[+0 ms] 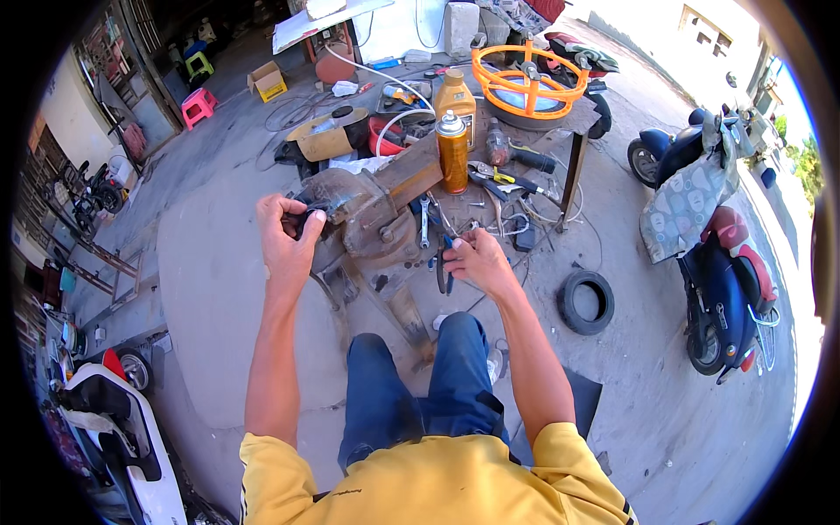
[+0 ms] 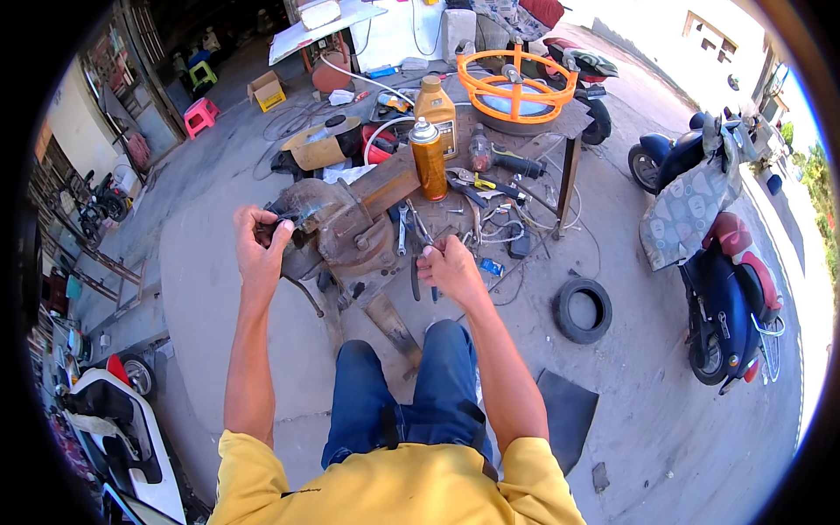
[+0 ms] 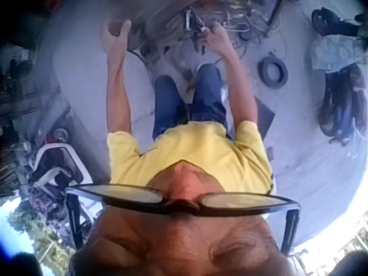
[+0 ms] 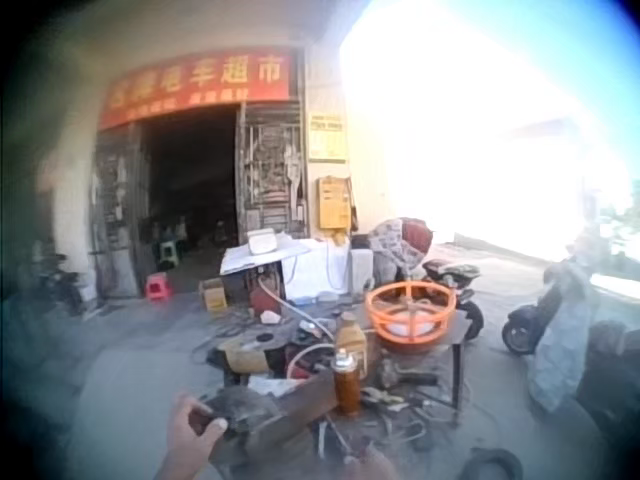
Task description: The person uses a screwdriver to remove screws from a mechanical part clamped in a vise, then walks to retrieve a small metal piece from the ground and returns to insert it into the part. The person continues to adjust and tighten components of the mechanical part using the screwdriver.
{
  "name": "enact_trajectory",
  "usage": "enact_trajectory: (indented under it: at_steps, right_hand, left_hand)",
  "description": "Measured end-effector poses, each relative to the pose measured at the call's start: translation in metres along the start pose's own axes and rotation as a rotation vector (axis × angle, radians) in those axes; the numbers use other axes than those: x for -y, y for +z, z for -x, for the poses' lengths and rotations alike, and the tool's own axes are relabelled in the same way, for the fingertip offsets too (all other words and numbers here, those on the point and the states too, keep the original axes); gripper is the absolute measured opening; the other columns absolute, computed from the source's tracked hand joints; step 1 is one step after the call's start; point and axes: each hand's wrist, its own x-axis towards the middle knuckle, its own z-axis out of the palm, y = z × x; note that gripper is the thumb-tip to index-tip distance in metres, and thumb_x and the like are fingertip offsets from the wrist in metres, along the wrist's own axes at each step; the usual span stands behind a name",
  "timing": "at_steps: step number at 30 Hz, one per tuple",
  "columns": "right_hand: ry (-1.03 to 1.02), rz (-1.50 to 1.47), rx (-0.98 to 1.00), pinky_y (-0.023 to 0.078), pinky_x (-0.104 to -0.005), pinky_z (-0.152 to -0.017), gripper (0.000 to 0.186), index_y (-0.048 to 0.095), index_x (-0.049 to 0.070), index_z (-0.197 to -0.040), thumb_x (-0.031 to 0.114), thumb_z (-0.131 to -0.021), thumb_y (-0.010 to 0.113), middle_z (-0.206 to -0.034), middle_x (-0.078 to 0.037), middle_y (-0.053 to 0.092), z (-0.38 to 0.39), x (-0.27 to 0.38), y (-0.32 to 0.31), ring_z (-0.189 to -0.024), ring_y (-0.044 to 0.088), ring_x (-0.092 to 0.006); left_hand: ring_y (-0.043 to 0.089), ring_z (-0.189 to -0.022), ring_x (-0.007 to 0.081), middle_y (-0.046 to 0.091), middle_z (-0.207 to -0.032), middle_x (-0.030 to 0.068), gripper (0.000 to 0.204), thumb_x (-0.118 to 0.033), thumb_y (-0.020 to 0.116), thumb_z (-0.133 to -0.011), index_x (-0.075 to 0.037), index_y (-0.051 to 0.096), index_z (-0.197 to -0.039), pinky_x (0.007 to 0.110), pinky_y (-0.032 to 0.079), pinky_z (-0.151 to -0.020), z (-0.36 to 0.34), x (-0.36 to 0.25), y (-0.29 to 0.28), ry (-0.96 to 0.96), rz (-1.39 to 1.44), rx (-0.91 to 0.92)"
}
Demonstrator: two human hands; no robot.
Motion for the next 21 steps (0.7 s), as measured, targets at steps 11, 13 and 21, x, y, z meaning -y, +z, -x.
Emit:
enact_trajectory:
  at_steps: [11, 13, 21]
  right_hand:
    - [-0.466, 0.757, -0.465, 0.058, -0.0551, -0.085, 0.023, 0.079, 0.004, -0.098, 0.027, -0.096, 0.077, -0.104, -0.018, 0.072, -0.075, -0.003, 0.051, -0.101, 0.071, -0.0395]
    - [-0.568, 0.841, -0.517, 0.056, -0.0524, -0.088, 0.021, 0.079, 0.005, -0.101, 0.025, -0.096, 0.077, -0.108, -0.016, 0.069, -0.071, -0.008, 0.052, -0.107, 0.067, -0.0370]
    - [-0.545, 0.860, -0.822, 0.051, -0.0488, -0.099, 0.034, 0.074, 0.006, -0.126, 0.011, -0.093, 0.076, -0.126, -0.014, 0.067, -0.071, -0.007, -0.054, -0.120, 0.062, -0.0366]
  left_hand:
    - [0.052, -0.108, 0.0128, 0.049, -0.121, 0.0030, 0.022, -0.011, 0.080, -0.096, -0.005, 0.060, -0.101, 0.028, 0.043, -0.100, -0.001, -0.002, -0.003, -0.045, 0.191, 0.049]
    - [0.051, -0.108, 0.0126, 0.048, -0.120, 0.0026, 0.021, -0.011, 0.080, -0.097, -0.005, 0.060, -0.101, 0.028, 0.043, -0.099, 0.001, 0.000, -0.004, -0.041, 0.196, 0.045]
    - [0.052, -0.089, 0.0074, 0.049, -0.124, 0.0026, 0.021, -0.011, 0.082, -0.096, -0.005, 0.062, -0.100, 0.025, 0.047, -0.082, 0.003, 0.000, -0.004, -0.020, 0.214, 0.027]
